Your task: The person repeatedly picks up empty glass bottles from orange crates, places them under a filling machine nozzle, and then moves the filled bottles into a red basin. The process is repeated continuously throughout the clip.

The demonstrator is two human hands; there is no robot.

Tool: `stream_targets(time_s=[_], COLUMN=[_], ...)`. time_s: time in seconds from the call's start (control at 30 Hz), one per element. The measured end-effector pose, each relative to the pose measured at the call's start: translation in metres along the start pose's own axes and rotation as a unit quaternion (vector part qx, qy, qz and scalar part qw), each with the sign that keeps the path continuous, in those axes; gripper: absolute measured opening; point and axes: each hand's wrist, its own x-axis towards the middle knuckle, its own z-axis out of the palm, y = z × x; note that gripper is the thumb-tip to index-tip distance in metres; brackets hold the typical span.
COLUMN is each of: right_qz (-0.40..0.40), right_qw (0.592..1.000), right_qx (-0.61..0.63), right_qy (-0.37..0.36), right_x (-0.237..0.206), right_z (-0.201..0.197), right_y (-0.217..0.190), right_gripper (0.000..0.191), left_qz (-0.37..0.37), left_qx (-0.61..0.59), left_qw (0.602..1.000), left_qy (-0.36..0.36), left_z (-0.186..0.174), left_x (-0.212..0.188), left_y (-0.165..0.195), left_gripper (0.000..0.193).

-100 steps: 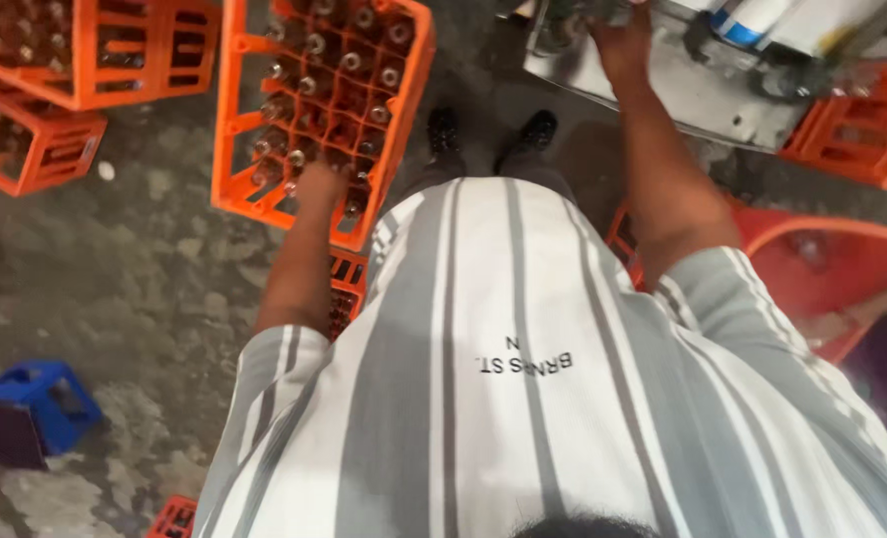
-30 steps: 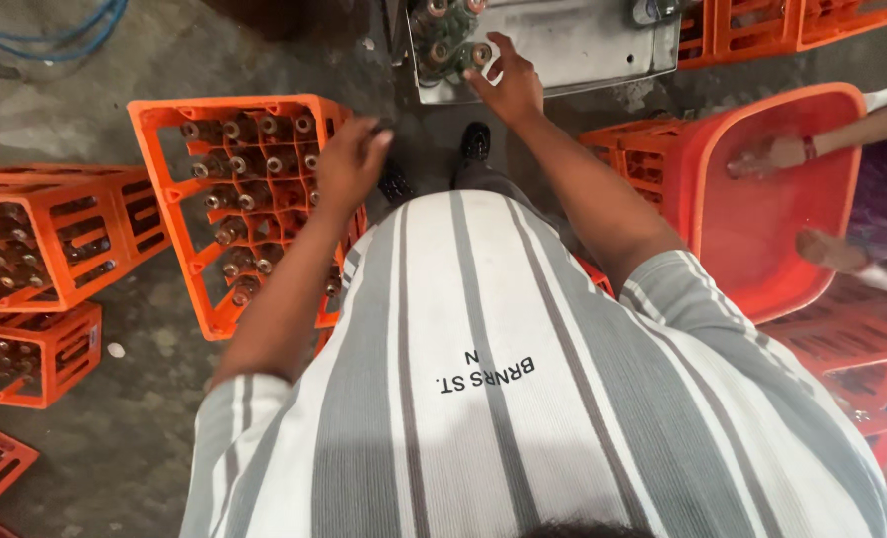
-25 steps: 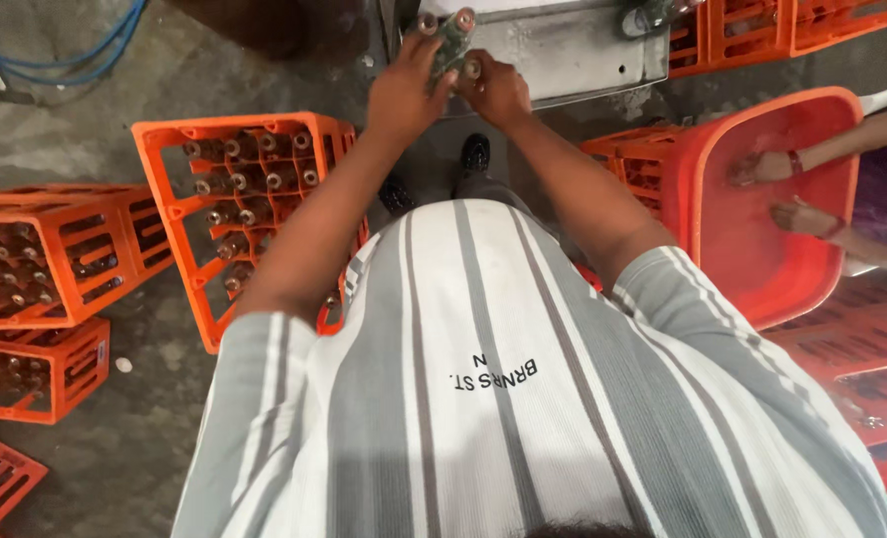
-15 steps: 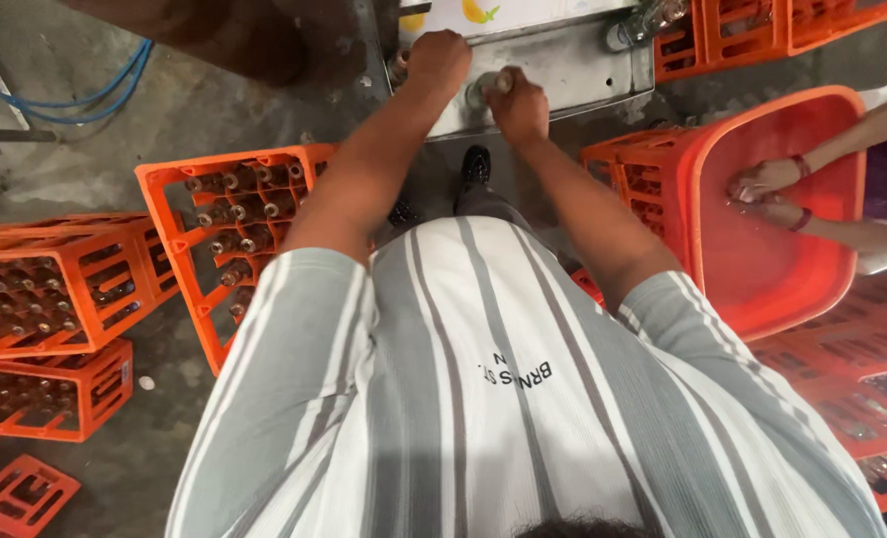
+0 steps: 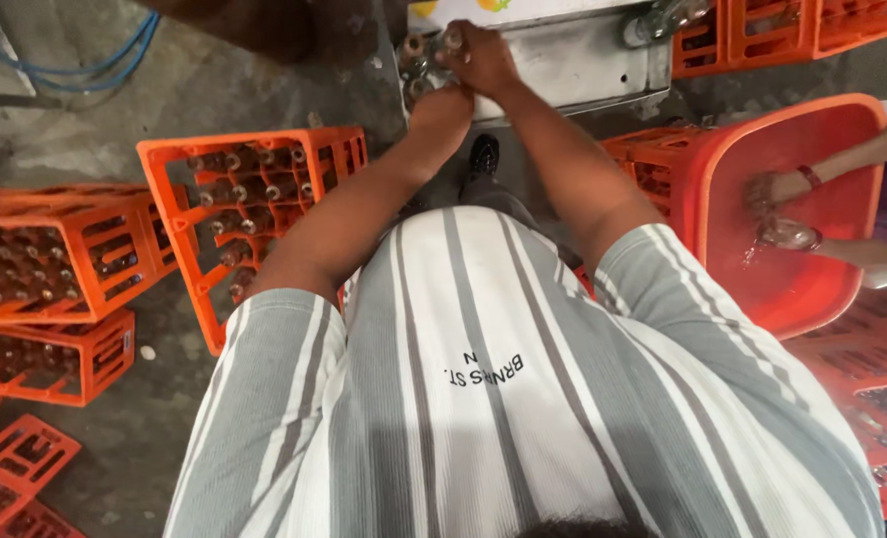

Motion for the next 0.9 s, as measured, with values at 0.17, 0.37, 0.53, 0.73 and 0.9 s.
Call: stream_targets(time_s=[0.17, 0.37, 0.53, 0.73, 0.9], right_qz=[0.05, 0.082, 0.01, 0.064, 0.042], right_qw=[0.994, 0.981, 0.997, 0.994, 0.994], right_qx=[0.092, 0.166, 0.077, 0.089, 0.101], right_qy=[-0.042, -0.055, 0.006, -0.001, -0.014], right_x=[-0.018, -0.081, -0.085, -0.083, -0.084], right_z=[0.002, 0.027, 0.041, 0.039, 0.03], right_y=[0.021, 0.024, 0.003, -0.002, -0.005], right_gripper=[0.079, 0.069, 0.063, 0.055, 0.055], left_qz=[0.009, -0.076, -0.024, 0.023, 0.031], left_qx=[-0.154, -0.192, -0.217, -0.162, -0.142], left_qw=[0.977, 0.967, 0.957, 0.976, 0.988], left_qy=[0.15, 0.152, 0.189, 0.147, 0.045], left_z=[-0.003, -0.002, -0.004, -0.012, -0.023], left_x=[-0.063, -0.066, -0.045, -0.045, -0.05], left_y=[-0.026, -0.062, -0.073, -0.078, -0.076], left_gripper=[0.041, 0.068, 0.054, 0.046, 0.036])
